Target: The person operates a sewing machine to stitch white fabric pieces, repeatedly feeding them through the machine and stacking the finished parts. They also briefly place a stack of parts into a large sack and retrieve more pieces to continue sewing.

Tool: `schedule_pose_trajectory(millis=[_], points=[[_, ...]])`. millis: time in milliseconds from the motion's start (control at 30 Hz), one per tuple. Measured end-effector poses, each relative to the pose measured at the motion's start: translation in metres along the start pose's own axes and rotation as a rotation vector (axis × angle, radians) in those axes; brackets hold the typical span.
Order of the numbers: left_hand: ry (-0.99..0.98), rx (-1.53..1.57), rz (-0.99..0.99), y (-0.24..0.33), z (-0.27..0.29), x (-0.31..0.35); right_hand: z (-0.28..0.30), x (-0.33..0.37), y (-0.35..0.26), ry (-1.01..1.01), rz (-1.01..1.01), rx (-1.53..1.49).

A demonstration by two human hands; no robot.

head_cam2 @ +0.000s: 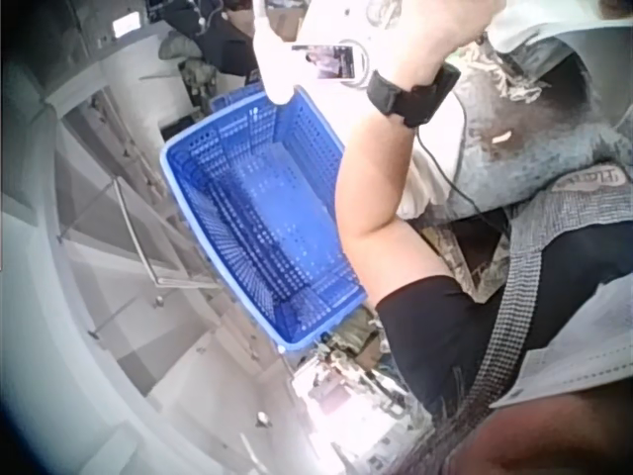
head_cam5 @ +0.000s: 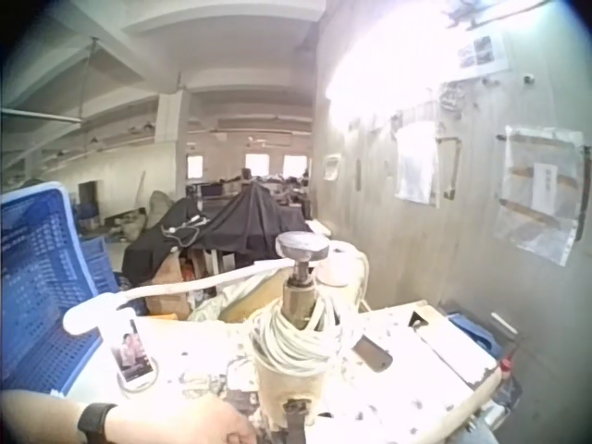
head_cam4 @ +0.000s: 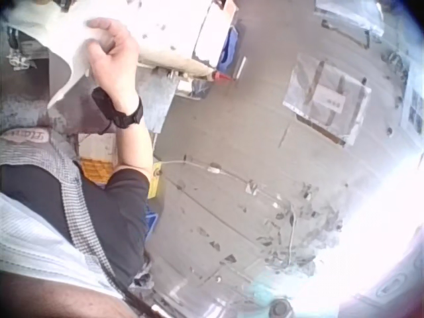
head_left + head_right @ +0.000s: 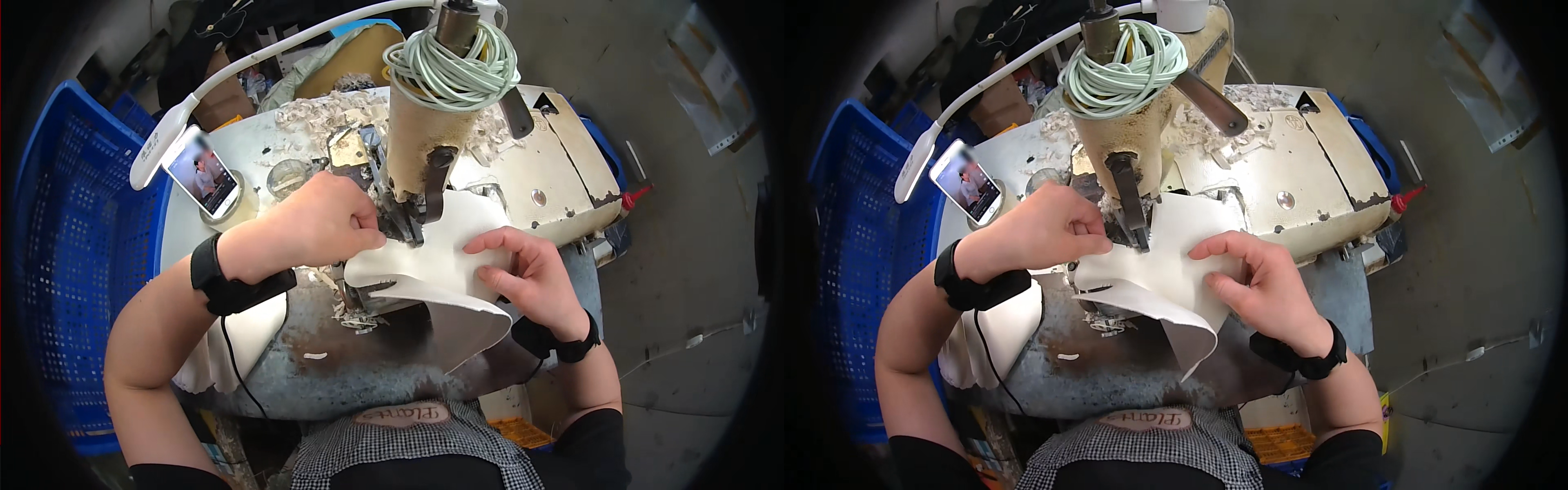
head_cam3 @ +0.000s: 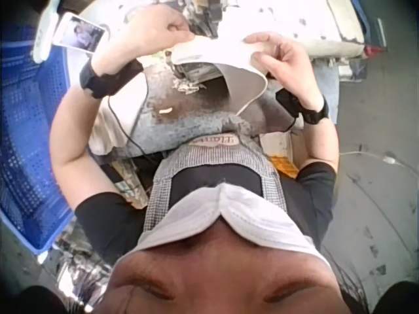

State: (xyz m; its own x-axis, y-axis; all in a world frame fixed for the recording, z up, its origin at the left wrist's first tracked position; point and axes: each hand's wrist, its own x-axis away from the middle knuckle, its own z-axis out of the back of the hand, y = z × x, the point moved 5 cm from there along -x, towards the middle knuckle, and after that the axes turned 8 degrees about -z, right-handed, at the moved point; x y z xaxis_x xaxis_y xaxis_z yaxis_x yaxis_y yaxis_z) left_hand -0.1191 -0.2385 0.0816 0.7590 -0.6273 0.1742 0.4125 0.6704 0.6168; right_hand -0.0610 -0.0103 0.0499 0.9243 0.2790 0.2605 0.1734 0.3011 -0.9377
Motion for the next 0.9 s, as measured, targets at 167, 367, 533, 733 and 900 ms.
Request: schedule_pose_trajectory(millis=[167,367,533,733,900], points=[[0.056,-0.004,-0.028,0.001,-0.011,-0.005,0.016,-0.009,-0.019,-0.012,0.035,0.201],[0.096,-0.015,0.001,0.007,-0.019,-0.004,0.03,-0.031,-0.052,-0.188,0.172,0.389],[-0.003,0.018,0.097,0.013,-0.027,0.008,0.047,-0.037,-0.066,-0.293,0.219,0.442],[-0.383,1.226,0.187,0.026,-0.108,0.028,0.059,-0.015,-0.082,-0.273,0.308,0.469],[-0.135,1.634,0.129,0.038,-0.109,0.033,0.051,0.046,-0.093,-0.171,0.544,0.312]])
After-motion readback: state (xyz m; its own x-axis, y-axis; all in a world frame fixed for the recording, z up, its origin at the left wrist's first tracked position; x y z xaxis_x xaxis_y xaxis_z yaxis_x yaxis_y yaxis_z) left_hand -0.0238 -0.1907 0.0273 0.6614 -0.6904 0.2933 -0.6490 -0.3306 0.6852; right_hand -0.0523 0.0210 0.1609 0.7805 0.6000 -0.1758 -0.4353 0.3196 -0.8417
